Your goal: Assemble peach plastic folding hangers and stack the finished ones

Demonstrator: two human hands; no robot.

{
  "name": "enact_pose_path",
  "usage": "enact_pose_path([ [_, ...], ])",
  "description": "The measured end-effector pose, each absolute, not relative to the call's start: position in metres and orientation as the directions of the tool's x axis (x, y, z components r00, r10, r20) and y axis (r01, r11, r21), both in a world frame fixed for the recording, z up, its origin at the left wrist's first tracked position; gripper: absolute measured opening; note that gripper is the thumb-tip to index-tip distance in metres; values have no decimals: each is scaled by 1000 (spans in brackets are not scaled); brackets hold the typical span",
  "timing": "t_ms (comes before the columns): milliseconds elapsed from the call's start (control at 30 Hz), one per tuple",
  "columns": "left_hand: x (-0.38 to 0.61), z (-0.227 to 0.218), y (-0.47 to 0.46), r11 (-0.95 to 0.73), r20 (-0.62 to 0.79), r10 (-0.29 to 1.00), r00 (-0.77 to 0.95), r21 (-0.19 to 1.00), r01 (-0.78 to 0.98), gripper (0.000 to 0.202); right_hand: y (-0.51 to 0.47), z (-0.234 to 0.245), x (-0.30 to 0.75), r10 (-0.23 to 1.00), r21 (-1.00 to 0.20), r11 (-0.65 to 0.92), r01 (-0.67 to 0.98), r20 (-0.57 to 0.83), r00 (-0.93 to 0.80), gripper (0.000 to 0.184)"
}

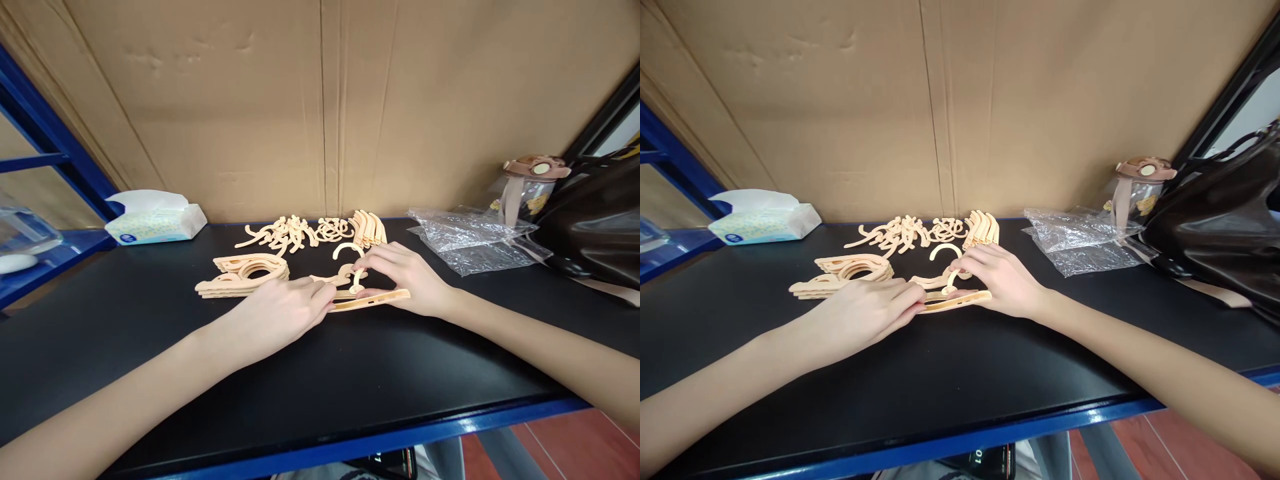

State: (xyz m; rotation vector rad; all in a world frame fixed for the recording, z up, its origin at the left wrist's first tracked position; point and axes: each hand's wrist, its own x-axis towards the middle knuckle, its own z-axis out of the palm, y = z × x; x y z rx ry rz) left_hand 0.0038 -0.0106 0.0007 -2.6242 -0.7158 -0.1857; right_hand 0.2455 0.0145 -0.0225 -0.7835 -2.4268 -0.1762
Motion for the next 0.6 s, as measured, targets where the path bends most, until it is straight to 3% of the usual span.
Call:
enact_pose_path([
  [133,4,0,-12,-793,226,463,857,-326,515,15,14,-21,246,502,-51,816,575,556,-663,34],
  [233,6,3,-14,-823,259,468,845,-219,524,19,14,-21,246,514,-67,813,578,549,-659,37],
  [333,7,7,-14,-821,268,552,790,11,570,22,13,-21,246,524,-82,812,578,541,-658,37],
  [467,7,8,-10,-696,247,710,659,388,604,22,13,-21,246,526,-93,816,570,528,-667,37],
  [600,10,9,-5,-522,221,804,552,707,477,19,13,-21,246,530,-91,817,570,506,-680,38],
])
